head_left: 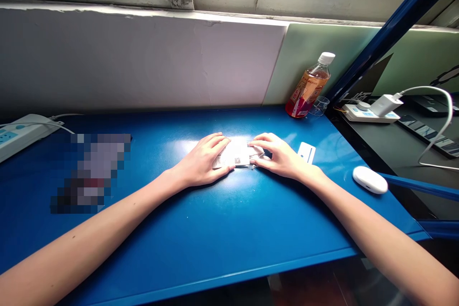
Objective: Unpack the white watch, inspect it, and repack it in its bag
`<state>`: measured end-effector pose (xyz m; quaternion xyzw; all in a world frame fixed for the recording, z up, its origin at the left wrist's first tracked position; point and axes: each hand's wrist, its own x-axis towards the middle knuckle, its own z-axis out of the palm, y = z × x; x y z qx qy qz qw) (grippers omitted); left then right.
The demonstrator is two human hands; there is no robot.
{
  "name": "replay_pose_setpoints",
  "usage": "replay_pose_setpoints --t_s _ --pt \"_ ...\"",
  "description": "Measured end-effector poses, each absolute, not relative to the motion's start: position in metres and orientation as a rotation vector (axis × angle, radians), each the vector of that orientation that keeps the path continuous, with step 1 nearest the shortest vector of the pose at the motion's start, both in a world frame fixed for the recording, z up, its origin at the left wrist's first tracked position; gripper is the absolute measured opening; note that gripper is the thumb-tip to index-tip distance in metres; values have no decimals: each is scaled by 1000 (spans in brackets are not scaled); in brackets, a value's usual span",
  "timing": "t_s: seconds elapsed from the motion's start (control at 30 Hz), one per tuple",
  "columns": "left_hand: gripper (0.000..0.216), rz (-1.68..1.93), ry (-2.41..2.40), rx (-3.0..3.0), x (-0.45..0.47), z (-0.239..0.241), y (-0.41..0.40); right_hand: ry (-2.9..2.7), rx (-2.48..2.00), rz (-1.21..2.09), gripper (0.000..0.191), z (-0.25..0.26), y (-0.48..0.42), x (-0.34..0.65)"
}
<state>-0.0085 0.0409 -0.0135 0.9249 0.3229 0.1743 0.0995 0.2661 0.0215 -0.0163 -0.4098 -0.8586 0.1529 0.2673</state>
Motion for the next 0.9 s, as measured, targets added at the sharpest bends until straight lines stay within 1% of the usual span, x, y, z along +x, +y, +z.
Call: replay_pose_setpoints --t_s 0.37,0.47,0.6,0.77,0.9 --pt "62 530 962 2732 -8 -13 41 -2361 -1296 381 21 3 23 279" --pt "63 534 954 2735 -8 -14 41 -2384 -1281 416 24 3 23 281" --pt "64 539 945 2747 -8 -15 41 -2419 -1230 470 38 -1 22 277" --pt "63 549 956 2737 -7 -14 41 -2474 -1180 410 28 -3 21 276" --pt "65 533 975 2734 -7 -14 41 -2467 -1218 292 27 -1 25 285"
